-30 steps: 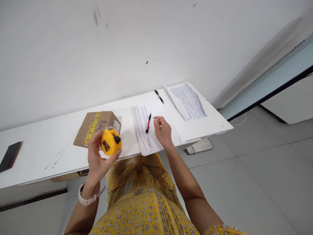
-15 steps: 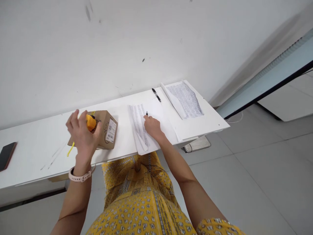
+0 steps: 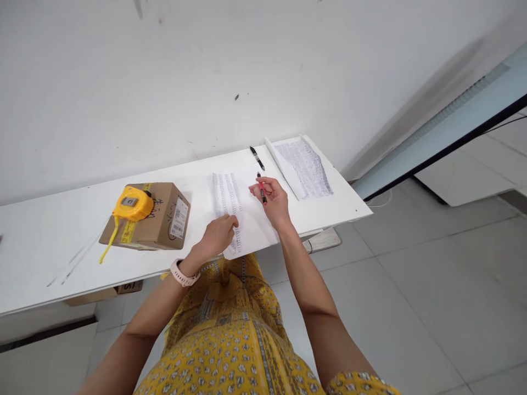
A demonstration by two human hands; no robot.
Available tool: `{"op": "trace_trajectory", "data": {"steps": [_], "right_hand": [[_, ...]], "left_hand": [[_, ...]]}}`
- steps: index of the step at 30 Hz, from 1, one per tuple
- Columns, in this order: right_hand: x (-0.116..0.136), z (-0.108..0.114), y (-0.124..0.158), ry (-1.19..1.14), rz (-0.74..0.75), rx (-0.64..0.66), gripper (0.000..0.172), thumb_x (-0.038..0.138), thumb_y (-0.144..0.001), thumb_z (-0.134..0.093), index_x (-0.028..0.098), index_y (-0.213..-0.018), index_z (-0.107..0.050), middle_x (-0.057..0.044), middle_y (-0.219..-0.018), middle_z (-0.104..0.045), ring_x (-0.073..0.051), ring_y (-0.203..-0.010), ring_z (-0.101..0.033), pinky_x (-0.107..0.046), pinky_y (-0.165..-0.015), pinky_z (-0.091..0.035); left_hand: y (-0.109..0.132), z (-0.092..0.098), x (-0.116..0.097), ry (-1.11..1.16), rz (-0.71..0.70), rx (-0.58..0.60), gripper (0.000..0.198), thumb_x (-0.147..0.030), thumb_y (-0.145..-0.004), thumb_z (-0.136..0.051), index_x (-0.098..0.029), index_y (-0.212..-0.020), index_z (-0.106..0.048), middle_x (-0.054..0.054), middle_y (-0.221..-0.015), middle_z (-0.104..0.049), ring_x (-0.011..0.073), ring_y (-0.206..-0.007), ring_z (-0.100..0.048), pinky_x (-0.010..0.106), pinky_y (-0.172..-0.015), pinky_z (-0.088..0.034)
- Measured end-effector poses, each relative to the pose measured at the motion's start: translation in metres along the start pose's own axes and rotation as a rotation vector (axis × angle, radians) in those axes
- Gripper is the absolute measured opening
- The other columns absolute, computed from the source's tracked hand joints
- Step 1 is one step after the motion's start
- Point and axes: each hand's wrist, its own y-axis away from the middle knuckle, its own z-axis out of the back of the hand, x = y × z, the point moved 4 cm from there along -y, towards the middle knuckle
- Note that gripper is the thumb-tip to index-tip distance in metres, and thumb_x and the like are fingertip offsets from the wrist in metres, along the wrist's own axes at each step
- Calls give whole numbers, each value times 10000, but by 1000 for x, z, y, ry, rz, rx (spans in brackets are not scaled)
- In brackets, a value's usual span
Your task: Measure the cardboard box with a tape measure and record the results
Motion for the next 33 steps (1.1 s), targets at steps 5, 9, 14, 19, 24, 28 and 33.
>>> {"op": "trace_trajectory", "data": {"steps": [5,9,14,19,24,28,33], "right_hand": [[-18,-17,14,79,-71,17,354,552,-924,-511,236,-766,-528,40,-583,-519,-134,-577,-533,-317,-681,-489],[-36,-29,20,71,-159,213,412,598,-919,-482,241,-1084,-603,-34,-894,-688,-183,-845,-633,-352,-823,-491],[-41,-27,21,274,-171,212,320,507,-871,-597,221,-730,-577,6,-729,-596,-158,-706,-532,-311,-690,-435],[-38,-25,21,279,-221,179,231,422,-799,-680,220,-835,-572,22,-758,-589,-141,-683,-510,-290,-645,-415],[-38,-22,23,332,-206,120,229,339,-770,-664,216,-671,-499,38,-650,-521,-130,-627,-458,-285,-615,-386],[-40,-21,24,397,-127,87,245,259,-755,-592,231,-628,-385,58,-588,-388,-125,-590,-364,-276,-574,-332],[-43,-23,24,408,-104,134,254,309,-795,-570,238,-651,-374,57,-588,-367,-131,-583,-358,-282,-564,-317]], "left_hand": [[18,-19,-1,-17,73,-18,300,-35,-859,-435,-173,-1080,-586,98,-1096,-607,235,-1016,-597,334,-770,-500],[23,-33,-7,-44,103,-122,414,-101,-899,-436,-201,-1291,-523,118,-1338,-528,269,-1172,-517,357,-753,-539],[20,-41,-15,-109,73,-184,504,-293,-951,-462,-276,-1454,-429,82,-1571,-348,323,-1170,-496,424,-771,-563],[19,-43,-16,-109,74,-179,514,-331,-950,-474,-273,-1460,-438,82,-1582,-345,338,-1180,-497,425,-773,-566],[19,-43,-14,-77,52,-206,513,-331,-950,-473,-257,-1457,-445,98,-1576,-358,340,-1153,-508,428,-747,-568],[20,-43,-14,-70,52,-201,512,-336,-952,-473,-257,-1458,-445,93,-1578,-358,341,-1152,-508,422,-734,-569],[19,-44,-14,-55,62,-185,514,-339,-952,-471,-263,-1459,-446,84,-1585,-347,340,-1163,-501,421,-746,-573]]}}
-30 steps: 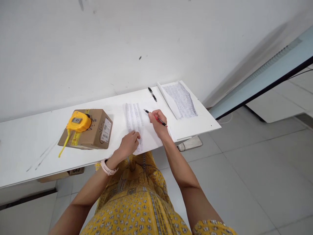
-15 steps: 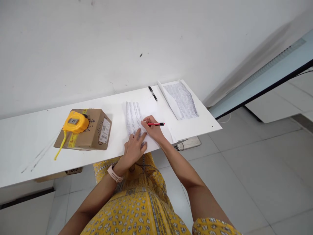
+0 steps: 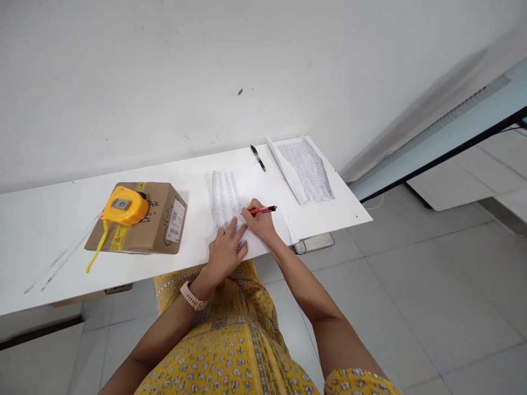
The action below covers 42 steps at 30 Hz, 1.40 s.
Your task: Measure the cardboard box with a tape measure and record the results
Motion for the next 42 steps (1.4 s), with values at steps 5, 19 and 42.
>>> {"op": "trace_trajectory", "data": {"steps": [5,19,42], "right_hand": [[-1,-1,0,30,-13,1,270,311,-791,-576,237,-638,-365,63,-574,-358,-123,-562,-345,-281,-556,-307],[-4,-3,-3,72,-19,0,269,299,-764,-576,243,-624,-354,61,-553,-358,-127,-552,-339,-276,-537,-304],[-3,-3,-2,23,-32,-2,273,257,-748,-570,239,-601,-340,64,-562,-338,-118,-551,-329,-283,-544,-289]], "left_hand": [[0,-1,1,17,-2,-8,516,-328,-949,-474,-260,-1459,-444,85,-1580,-358,347,-1172,-495,448,-764,-577],[0,-2,2,35,3,-4,519,-324,-950,-470,-261,-1464,-442,87,-1585,-350,349,-1192,-489,449,-781,-569],[0,-3,2,34,-10,-7,511,-324,-956,-463,-251,-1461,-436,94,-1585,-347,359,-1194,-491,448,-773,-569]]}}
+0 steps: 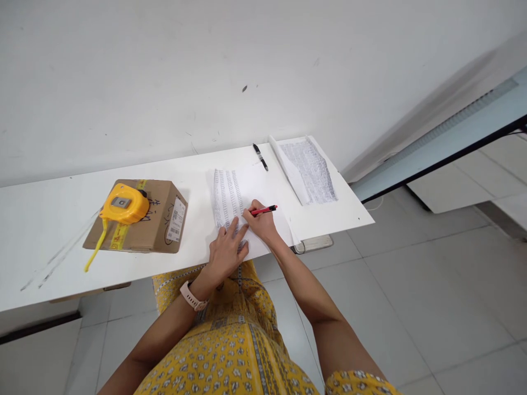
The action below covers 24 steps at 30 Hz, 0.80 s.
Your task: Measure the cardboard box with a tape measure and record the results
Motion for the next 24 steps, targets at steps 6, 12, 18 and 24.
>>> {"op": "trace_trajectory", "data": {"steps": [6,12,18,24], "right_hand": [[-1,1,-1,19,19,-23,262,260,-768,-561,238,-620,-346,63,-572,-352,-122,-562,-343,-286,-562,-296],[0,0,0,1,12,2,268,253,-760,-568,238,-615,-343,67,-570,-336,-120,-560,-331,-286,-558,-287],[-2,1,-1,-1,34,-16,253,239,-754,-564,238,-615,-352,67,-572,-342,-119,-560,-333,-285,-559,-286],[-3,1,-2,15,32,-21,249,235,-753,-562,236,-615,-354,67,-573,-354,-119,-559,-339,-287,-563,-286]], "left_hand": [[0,0,0,3,2,4,506,-329,-957,-460,-251,-1457,-441,95,-1586,-344,356,-1195,-485,442,-759,-568],[0,0,0,-14,5,10,506,-328,-957,-461,-252,-1457,-449,90,-1585,-349,355,-1188,-491,440,-758,-570],[-1,0,-1,-36,18,3,514,-329,-948,-488,-269,-1457,-453,73,-1583,-355,337,-1182,-499,416,-759,-574],[-1,-1,-1,-47,19,-5,507,-318,-946,-488,-264,-1449,-469,74,-1578,-366,336,-1173,-509,423,-761,-573]]}}
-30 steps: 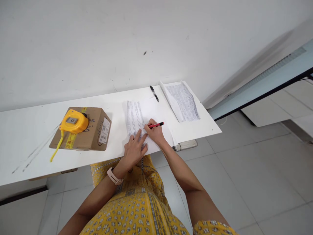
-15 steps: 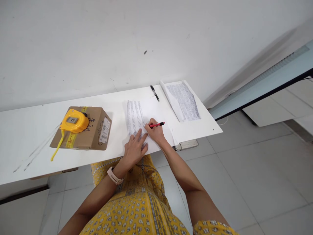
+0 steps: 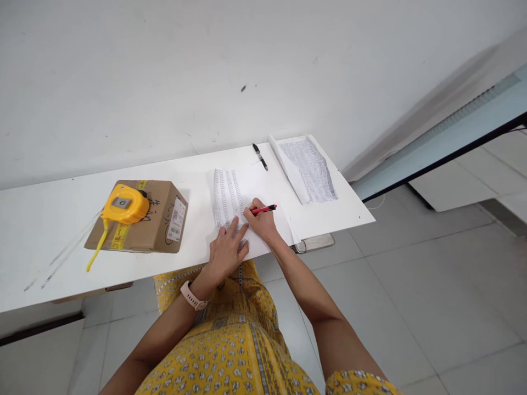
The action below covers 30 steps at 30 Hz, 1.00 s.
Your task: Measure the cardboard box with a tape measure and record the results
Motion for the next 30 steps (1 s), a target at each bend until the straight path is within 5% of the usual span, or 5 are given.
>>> {"op": "trace_trajectory", "data": {"steps": [30], "right_hand": [[2,2,-1,-10,6,-41,239,229,-743,-544,239,-614,-344,71,-561,-349,-116,-552,-345,-284,-559,-295]], "left_hand": [[0,-1,0,-12,-11,-6,498,-324,-950,-487,-268,-1444,-468,76,-1573,-370,342,-1188,-507,433,-767,-581]]}}
